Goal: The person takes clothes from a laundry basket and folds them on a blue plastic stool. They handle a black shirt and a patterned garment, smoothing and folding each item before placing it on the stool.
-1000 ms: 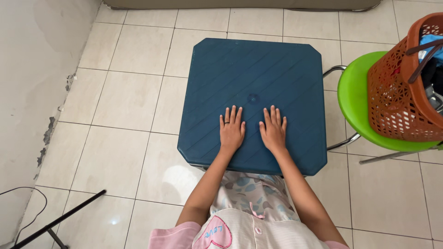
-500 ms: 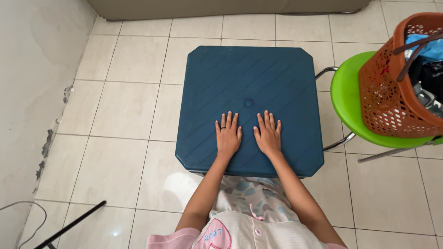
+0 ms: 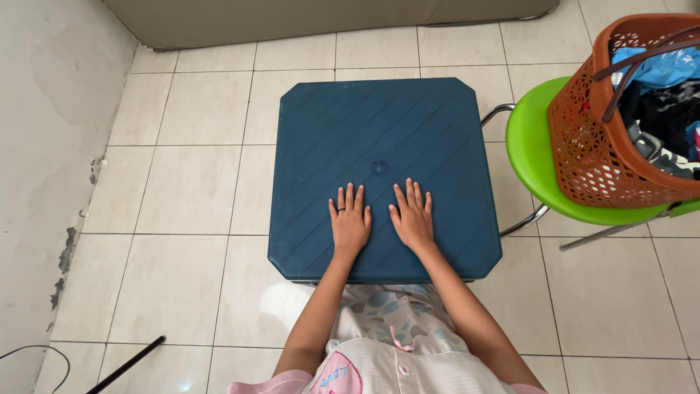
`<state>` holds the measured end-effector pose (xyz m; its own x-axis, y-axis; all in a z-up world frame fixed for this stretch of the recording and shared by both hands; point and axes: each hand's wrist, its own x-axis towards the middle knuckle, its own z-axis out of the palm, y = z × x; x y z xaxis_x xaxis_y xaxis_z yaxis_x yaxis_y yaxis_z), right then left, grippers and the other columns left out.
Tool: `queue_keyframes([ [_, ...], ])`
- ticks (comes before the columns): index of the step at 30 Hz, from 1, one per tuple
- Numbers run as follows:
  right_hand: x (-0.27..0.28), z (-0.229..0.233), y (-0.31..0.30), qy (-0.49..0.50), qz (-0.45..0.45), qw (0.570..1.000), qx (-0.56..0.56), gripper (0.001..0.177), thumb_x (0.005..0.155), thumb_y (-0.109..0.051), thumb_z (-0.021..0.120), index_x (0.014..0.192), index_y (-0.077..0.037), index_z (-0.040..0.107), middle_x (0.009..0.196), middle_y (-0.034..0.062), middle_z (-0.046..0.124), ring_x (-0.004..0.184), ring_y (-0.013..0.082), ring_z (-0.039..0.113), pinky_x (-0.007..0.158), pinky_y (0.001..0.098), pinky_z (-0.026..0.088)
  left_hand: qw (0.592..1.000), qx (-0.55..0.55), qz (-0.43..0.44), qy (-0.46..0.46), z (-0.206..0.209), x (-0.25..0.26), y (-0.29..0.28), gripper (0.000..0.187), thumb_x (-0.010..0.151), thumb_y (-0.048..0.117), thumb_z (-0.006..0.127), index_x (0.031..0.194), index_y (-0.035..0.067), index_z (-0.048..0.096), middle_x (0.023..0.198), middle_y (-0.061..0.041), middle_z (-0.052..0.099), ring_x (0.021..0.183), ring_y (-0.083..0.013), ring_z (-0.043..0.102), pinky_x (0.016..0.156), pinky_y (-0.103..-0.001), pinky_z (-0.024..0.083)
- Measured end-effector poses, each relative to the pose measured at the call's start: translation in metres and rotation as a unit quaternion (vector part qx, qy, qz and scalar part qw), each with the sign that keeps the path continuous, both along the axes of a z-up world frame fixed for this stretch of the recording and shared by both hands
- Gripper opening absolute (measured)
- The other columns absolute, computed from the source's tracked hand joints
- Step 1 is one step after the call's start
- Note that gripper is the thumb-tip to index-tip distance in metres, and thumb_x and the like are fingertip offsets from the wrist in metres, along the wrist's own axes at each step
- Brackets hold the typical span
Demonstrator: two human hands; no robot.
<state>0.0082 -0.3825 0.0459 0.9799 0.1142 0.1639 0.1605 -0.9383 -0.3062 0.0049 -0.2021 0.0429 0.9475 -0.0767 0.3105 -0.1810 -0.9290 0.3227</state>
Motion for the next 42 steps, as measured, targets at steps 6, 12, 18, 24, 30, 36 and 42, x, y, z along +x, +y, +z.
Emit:
queue_keyframes([
  [6,-0.001,-0.001,-0.003,-0.027,0.002,0.999,0.028,0.057,0.102,-0.036,0.052,0.152,-0.010,0.046,0.163,0.0245,0.030,0.153,0.0387,0.026,0.122,0.0571,0.016,1.000,-0.011,-0.003,-0.008,-0.001,-0.001,0.001,0.058,0.098,0.032,0.056,0.152,0.012,0.047,0.159,-0.016,0.043,0.148,-0.0378,0.035,0.119,-0.062,0.023],
  [12,-0.013,-0.001,-0.018,-0.053,-0.017,0.997,0.058,0.055,0.100,-0.034,0.056,0.149,-0.011,0.049,0.163,0.0242,0.030,0.153,0.0391,0.026,0.122,0.0574,0.019,1.000,0.001,-0.007,-0.009,-0.004,0.003,0.001,0.057,0.098,0.032,0.056,0.151,0.014,0.048,0.158,-0.015,0.044,0.148,-0.0374,0.036,0.118,-0.063,0.024],
  [18,-0.027,0.010,-0.048,-0.071,-0.045,0.994,0.064,0.055,0.101,-0.032,0.057,0.150,-0.010,0.048,0.164,0.0244,0.028,0.154,0.0394,0.024,0.122,0.0586,0.017,0.999,0.011,-0.032,-0.018,0.003,0.008,-0.014,0.056,0.099,0.032,0.056,0.151,0.013,0.048,0.158,-0.016,0.044,0.147,-0.0383,0.037,0.116,-0.064,0.026],
  [24,-0.032,0.037,-0.092,-0.082,-0.097,0.990,0.059,0.055,0.101,-0.033,0.056,0.150,-0.011,0.048,0.164,0.0237,0.028,0.154,0.0395,0.022,0.122,0.0600,0.016,0.993,-0.013,-0.112,-0.043,0.031,0.022,-0.080,0.057,0.098,0.032,0.058,0.152,0.014,0.047,0.157,-0.016,0.044,0.147,-0.0379,0.037,0.117,-0.064,0.026],
  [30,-0.041,0.091,-0.159,-0.149,-0.176,0.972,0.050,0.056,0.101,-0.032,0.058,0.152,-0.011,0.048,0.164,0.0246,0.028,0.154,0.0438,0.021,0.122,0.0627,0.015,0.965,-0.080,-0.241,-0.062,0.095,0.036,-0.182,0.061,0.096,0.030,0.062,0.153,0.014,0.045,0.158,-0.019,0.041,0.147,-0.0407,0.035,0.116,-0.063,0.027],
  [36,-0.060,0.157,-0.241,-0.254,-0.219,0.942,0.013,0.057,0.099,-0.023,0.064,0.153,-0.008,0.050,0.168,0.0252,0.027,0.157,0.0472,0.018,0.126,0.0631,0.015,0.919,-0.107,-0.351,-0.143,0.163,0.053,-0.277,0.064,0.097,0.026,0.065,0.156,0.016,0.043,0.161,-0.020,0.037,0.149,-0.0420,0.035,0.118,-0.058,0.031],
  [42,-0.064,0.198,-0.298,-0.275,-0.248,0.928,-0.042,0.066,0.089,-0.025,0.076,0.148,-0.006,0.052,0.157,0.0266,0.040,0.150,0.0476,0.030,0.123,0.0645,0.017,0.894,-0.089,-0.409,-0.158,0.191,0.071,-0.340,0.084,0.080,0.011,0.076,0.156,0.021,0.042,0.162,-0.013,0.037,0.150,-0.0388,0.035,0.115,-0.059,0.036],
])
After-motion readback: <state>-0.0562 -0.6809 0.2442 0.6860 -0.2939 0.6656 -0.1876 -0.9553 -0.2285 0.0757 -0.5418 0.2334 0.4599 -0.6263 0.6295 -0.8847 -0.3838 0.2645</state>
